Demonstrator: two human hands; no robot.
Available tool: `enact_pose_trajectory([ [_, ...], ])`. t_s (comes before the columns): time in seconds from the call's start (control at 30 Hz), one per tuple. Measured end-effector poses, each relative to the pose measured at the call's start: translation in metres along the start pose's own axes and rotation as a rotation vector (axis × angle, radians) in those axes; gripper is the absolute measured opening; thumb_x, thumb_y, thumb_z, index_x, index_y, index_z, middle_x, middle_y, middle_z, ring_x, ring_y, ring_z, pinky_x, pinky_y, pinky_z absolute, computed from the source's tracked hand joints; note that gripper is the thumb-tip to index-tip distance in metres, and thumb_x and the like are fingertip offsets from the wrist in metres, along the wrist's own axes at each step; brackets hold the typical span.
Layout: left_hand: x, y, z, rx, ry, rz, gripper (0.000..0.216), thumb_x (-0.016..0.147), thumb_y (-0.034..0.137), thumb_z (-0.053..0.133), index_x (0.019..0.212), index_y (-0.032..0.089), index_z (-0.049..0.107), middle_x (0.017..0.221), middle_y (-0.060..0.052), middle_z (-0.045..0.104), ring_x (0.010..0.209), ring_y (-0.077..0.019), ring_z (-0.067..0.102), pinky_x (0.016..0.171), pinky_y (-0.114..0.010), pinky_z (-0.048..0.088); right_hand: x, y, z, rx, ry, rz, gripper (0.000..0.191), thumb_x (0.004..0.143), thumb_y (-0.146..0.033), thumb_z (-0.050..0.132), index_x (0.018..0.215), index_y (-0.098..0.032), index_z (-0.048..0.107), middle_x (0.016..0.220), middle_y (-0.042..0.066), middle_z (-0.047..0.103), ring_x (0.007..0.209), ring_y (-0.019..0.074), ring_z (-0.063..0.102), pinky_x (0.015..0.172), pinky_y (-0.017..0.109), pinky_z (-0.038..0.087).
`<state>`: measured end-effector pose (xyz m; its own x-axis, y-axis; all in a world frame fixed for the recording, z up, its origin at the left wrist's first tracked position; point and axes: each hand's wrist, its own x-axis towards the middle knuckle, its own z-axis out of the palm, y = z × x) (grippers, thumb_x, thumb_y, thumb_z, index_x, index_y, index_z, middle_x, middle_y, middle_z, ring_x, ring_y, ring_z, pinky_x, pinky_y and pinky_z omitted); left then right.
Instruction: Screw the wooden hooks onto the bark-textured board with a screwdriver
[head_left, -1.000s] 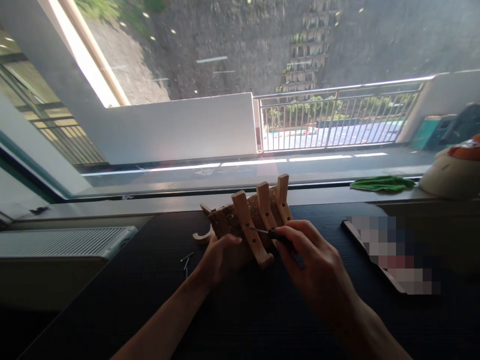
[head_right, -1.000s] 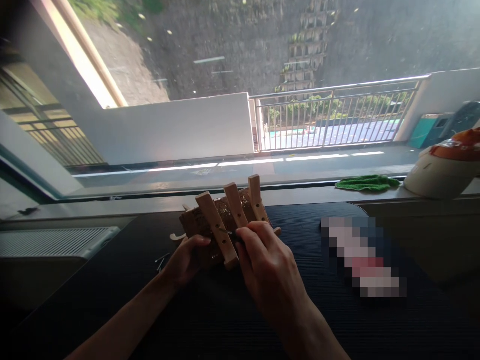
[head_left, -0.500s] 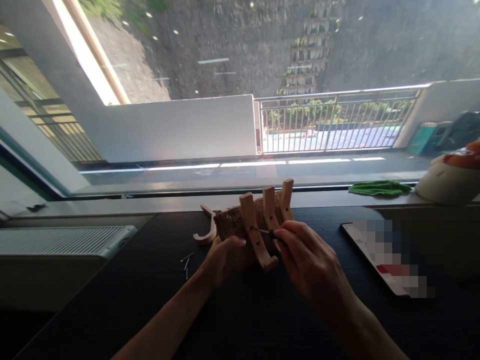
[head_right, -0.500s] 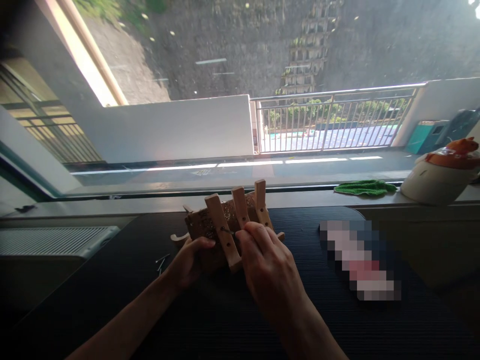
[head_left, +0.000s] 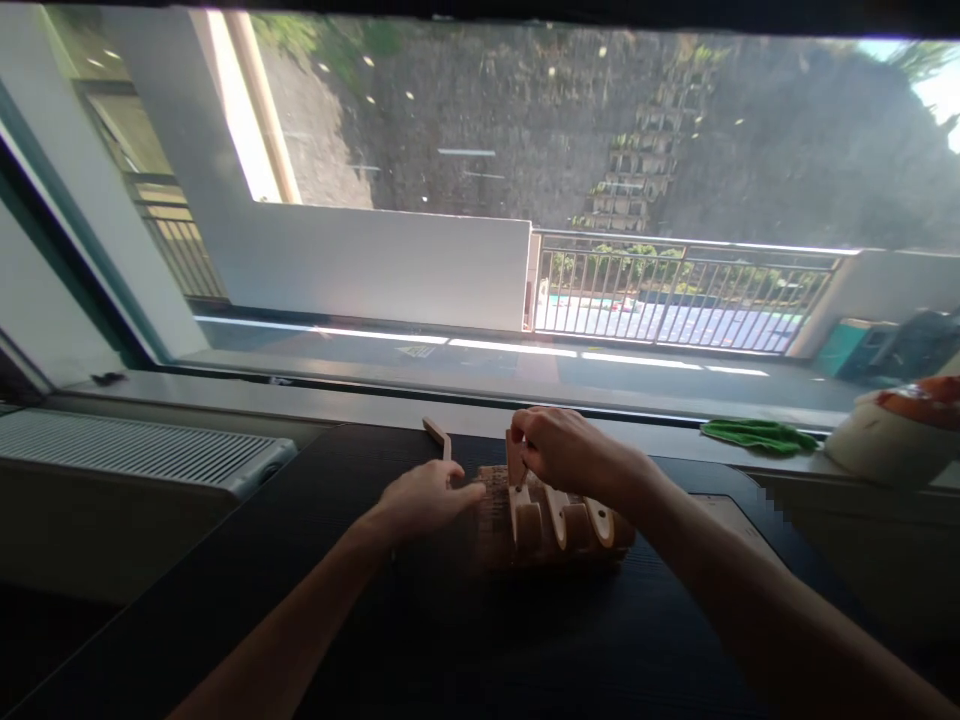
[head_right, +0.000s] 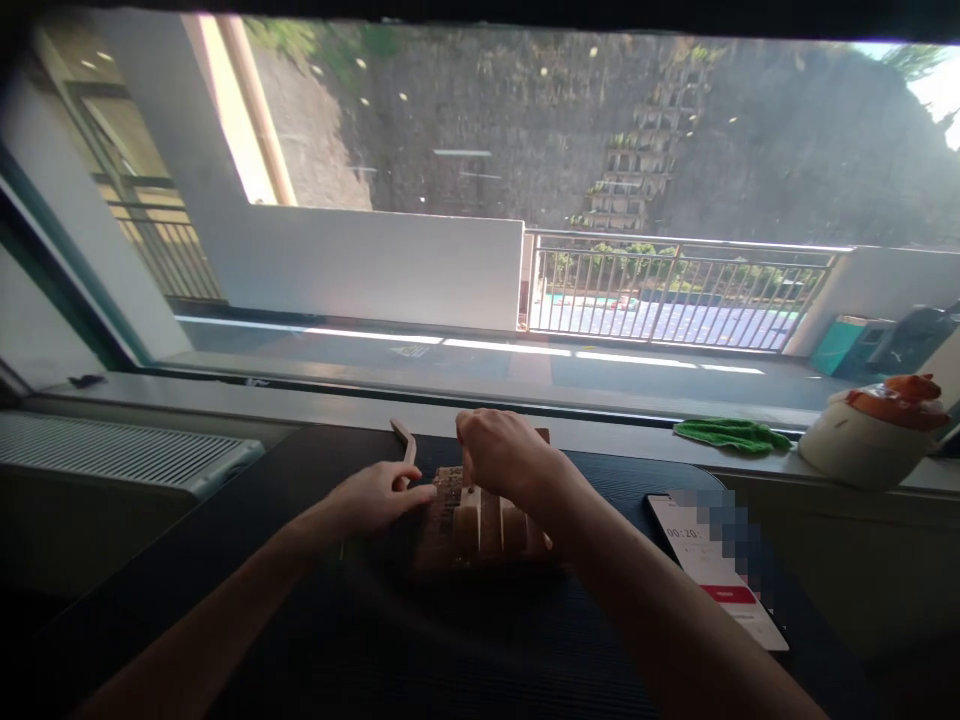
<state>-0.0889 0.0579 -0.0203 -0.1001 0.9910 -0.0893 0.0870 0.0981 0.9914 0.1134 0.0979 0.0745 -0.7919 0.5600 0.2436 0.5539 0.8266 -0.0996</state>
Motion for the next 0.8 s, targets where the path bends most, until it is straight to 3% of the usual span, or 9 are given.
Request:
enact_pose_trajectory([
  [0.07, 0.007, 0.018, -0.004, 0.115, -0.003, 0.13, 0.012, 0.054, 0.013, 0.07, 0.065, 0.016, 0.069, 0.054, 0.0, 0.062, 0.052, -0.0161, 0.058, 0.051, -0.02, 0.038, 0.009, -0.002, 0.001, 0.001, -0.051, -0.011, 0.014, 0.078, -0.013, 0.048, 0.087, -0.016, 0.059, 0.081, 0.005, 0.061, 0.071, 0.0133, 0.055, 0.061, 0.023, 0.037],
  [0.23, 0.022, 0.043, 0.027, 0.087, -0.41, 0.276, 0.013, 0.053, 0.011, 0.07, 0.065, 0.015, 0.07, 0.064, -0.005, 0.067, 0.061, -0.019, 0.059, 0.059, -0.026, 0.043, 0.016, -0.005, -0.001, 0.061, -0.098, 0.061, 0.015, 0.079, -0.022, 0.047, 0.087, -0.015, 0.058, 0.085, 0.006, 0.06, 0.066, 0.0118, 0.054, 0.057, 0.022, 0.038],
  [0.37, 0.027, 0.031, 0.041, 0.008, -0.444, 0.295, 0.008, 0.065, 0.02, 0.064, 0.068, 0.015, 0.069, 0.058, -0.004, 0.063, 0.05, -0.013, 0.053, 0.051, -0.024, 0.041, 0.012, 0.001, -0.015, 0.14, -0.105, 0.047, 0.024, 0.079, -0.025, 0.047, 0.098, -0.019, 0.061, 0.087, 0.004, 0.062, 0.063, 0.01, 0.054, 0.055, 0.021, 0.038],
  [0.47, 0.028, 0.024, 0.039, 0.029, -0.468, 0.316, 0.014, 0.068, 0.023, 0.062, 0.076, 0.014, 0.07, 0.06, -0.004, 0.062, 0.05, -0.0118, 0.052, 0.05, -0.023, 0.04, 0.012, 0.007, -0.025, 0.118, -0.12, -0.001, 0.024, 0.076, -0.02, 0.049, 0.094, -0.022, 0.065, 0.082, 0.0, 0.065, 0.062, 0.0092, 0.054, 0.056, 0.02, 0.037],
  [0.6, 0.027, 0.024, 0.036, 0.071, -0.47, 0.324, 0.017, 0.068, 0.022, 0.062, 0.08, 0.013, 0.07, 0.063, -0.006, 0.064, 0.052, -0.0129, 0.053, 0.051, -0.024, 0.041, 0.02, 0.003, -0.02, 0.021, -0.114, 0.027, 0.02, 0.078, -0.025, 0.049, 0.081, -0.02, 0.068, 0.066, 0.0, 0.063, 0.054, 0.009, 0.05, 0.051, 0.021, 0.033],
  [0.7, 0.026, 0.023, 0.035, 0.096, -0.474, 0.318, 0.014, 0.067, 0.023, 0.062, 0.075, 0.013, 0.069, 0.064, -0.007, 0.065, 0.053, -0.0142, 0.055, 0.052, -0.024, 0.042, 0.025, -0.006, -0.013, -0.112, -0.04, 0.081, 0.03, 0.082, -0.034, 0.044, 0.07, -0.017, 0.066, 0.06, 0.003, 0.06, 0.049, 0.0099, 0.048, 0.048, 0.023, 0.029],
  [0.8, 0.025, 0.021, 0.034, 0.103, -0.468, 0.322, 0.015, 0.069, 0.024, 0.061, 0.074, 0.012, 0.068, 0.063, -0.006, 0.064, 0.054, -0.0142, 0.056, 0.053, -0.024, 0.042, 0.027, -0.012, -0.015, -0.203, -0.041, 0.087, 0.028, 0.081, -0.037, 0.046, 0.075, -0.019, 0.066, 0.063, 0.003, 0.062, 0.055, 0.0122, 0.051, 0.051, 0.024, 0.029],
])
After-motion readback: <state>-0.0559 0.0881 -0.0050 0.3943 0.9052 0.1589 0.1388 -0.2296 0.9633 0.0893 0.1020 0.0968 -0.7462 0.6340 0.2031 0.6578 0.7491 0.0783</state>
